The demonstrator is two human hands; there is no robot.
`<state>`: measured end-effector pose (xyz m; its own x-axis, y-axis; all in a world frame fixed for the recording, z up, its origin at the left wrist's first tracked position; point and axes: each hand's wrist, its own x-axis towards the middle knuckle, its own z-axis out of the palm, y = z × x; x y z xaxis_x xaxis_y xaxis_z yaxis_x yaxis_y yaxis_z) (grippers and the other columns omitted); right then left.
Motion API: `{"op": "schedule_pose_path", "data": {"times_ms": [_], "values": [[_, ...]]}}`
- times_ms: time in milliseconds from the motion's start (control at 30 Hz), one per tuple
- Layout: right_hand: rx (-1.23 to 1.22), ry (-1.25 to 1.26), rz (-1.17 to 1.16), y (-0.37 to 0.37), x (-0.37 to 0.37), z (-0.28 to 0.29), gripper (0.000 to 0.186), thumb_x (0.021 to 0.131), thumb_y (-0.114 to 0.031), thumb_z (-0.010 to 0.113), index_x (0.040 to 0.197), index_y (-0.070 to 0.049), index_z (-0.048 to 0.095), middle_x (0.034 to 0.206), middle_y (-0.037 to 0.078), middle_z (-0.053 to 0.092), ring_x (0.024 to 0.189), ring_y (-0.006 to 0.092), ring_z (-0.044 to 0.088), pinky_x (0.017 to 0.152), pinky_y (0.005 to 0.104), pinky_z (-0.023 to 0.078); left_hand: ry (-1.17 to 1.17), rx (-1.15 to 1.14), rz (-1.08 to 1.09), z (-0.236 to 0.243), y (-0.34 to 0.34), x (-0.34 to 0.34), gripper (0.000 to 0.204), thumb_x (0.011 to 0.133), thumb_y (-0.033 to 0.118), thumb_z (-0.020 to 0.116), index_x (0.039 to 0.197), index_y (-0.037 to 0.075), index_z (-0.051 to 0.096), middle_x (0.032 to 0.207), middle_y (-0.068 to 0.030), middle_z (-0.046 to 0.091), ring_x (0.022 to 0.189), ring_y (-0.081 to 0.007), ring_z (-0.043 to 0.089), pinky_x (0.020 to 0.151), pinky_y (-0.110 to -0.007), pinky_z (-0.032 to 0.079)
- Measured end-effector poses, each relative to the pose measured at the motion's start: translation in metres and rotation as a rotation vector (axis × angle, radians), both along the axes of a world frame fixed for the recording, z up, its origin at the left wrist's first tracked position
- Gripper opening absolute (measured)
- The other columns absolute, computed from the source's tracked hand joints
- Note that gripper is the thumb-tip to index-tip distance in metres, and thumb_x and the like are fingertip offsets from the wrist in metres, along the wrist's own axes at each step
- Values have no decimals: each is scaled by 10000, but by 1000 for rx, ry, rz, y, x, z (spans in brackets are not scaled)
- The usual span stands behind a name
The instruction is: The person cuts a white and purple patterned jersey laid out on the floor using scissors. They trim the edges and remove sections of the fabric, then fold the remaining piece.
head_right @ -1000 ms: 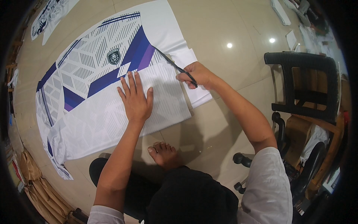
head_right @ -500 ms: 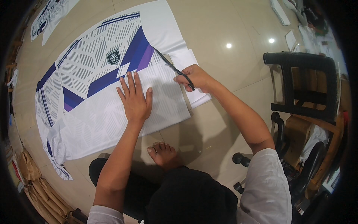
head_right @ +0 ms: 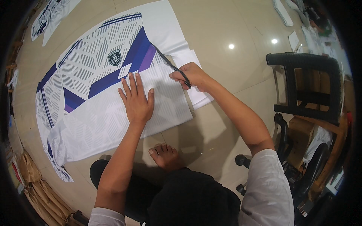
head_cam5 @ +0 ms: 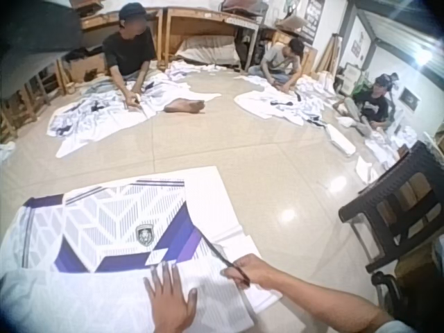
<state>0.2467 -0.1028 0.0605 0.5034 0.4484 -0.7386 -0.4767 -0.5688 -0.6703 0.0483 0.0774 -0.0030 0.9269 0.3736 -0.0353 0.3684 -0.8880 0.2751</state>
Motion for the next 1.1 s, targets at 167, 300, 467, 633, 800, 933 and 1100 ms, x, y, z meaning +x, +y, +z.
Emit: {"op": "schedule_pose_path", "data": {"times_ms": [167,300,467,633,800,933,1100], "values": [[-13,-16,-12,0,-1,-6,328,861,-269,860,725,-35,676,628,31,599,487,136,558,492,305,441,-1,1,-1,-1,0,0,799,1172,528,398,1776,41,212,1852,-213,176,1715,-479,45,1354,-684,57],[-3,-6,-9,0,0,-5,322,859,-255,857,725,-28,672,623,28,595,486,133,554,492,303,441,3,-3,1,-1,0,0,800,1172,529,398,1777,41,210,1855,-212,169,1715,-478,41,1355,-682,55],[6,-10,-15,-2,-1,-4,312,861,-242,858,736,-24,674,633,28,596,487,124,548,487,292,432,5,-2,1,-1,0,0,802,1171,530,397,1779,43,205,1859,-207,154,1717,-474,30,1356,-678,51],[5,6,-39,0,-3,-3,303,859,-230,866,749,-20,677,646,32,598,490,121,540,480,284,425,11,0,1,-1,0,0,803,1172,530,394,1780,44,200,1861,-205,147,1718,-472,27,1358,-677,48],[15,0,-45,-2,-4,-6,295,854,-216,871,753,-16,679,646,33,597,494,124,539,476,289,428,18,3,2,-1,-1,1,800,1173,531,390,1781,48,199,1862,-202,143,1718,-472,28,1360,-677,50],[23,1,-61,1,-9,-6,293,852,-211,873,765,-10,679,647,36,598,496,131,547,474,294,431,19,5,1,-1,0,0,799,1173,532,390,1781,51,199,1862,-200,144,1717,-471,31,1360,-676,52],[5,-4,-79,0,-11,-8,298,852,-215,875,771,-7,679,646,41,598,503,138,555,474,299,434,17,3,2,0,-1,0,797,1173,527,396,1780,49,202,1862,-199,149,1717,-472,37,1360,-675,56]]}}
